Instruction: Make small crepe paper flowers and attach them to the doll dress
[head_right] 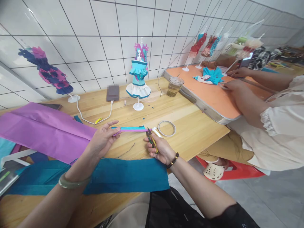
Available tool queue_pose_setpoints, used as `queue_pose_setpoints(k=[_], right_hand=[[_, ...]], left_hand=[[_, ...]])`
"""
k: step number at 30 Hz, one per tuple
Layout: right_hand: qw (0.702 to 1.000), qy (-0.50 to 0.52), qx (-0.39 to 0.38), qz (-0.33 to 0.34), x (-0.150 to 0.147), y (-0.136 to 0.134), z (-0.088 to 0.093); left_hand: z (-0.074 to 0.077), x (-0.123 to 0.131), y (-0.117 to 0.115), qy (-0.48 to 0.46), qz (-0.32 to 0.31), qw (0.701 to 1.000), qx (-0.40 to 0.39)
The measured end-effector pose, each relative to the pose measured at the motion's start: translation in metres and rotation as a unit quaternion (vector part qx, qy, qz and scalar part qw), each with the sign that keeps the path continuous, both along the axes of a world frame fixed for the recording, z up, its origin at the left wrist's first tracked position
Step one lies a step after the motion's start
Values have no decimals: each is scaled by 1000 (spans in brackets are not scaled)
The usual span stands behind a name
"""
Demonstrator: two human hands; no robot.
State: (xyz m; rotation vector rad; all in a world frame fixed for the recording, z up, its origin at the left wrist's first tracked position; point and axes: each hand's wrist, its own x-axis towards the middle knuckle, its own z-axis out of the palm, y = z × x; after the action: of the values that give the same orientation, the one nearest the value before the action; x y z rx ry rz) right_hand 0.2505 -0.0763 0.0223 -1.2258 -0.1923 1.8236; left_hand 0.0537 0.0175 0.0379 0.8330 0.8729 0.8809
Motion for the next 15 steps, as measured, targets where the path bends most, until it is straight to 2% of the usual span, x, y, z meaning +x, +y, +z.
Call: queue_pose_setpoints(k=[5,10,15], right_hand=[[999,-29,-6,17,2,2,3],[998,-53,-7,28,3,3,4],[997,-69,-15,27,3,4,5]], left_hand=[[-6,-8,10,95,-6,995,21],[-13,-17,17,230,-45,969,76],[-17,-22,20,271,-61,957,81]])
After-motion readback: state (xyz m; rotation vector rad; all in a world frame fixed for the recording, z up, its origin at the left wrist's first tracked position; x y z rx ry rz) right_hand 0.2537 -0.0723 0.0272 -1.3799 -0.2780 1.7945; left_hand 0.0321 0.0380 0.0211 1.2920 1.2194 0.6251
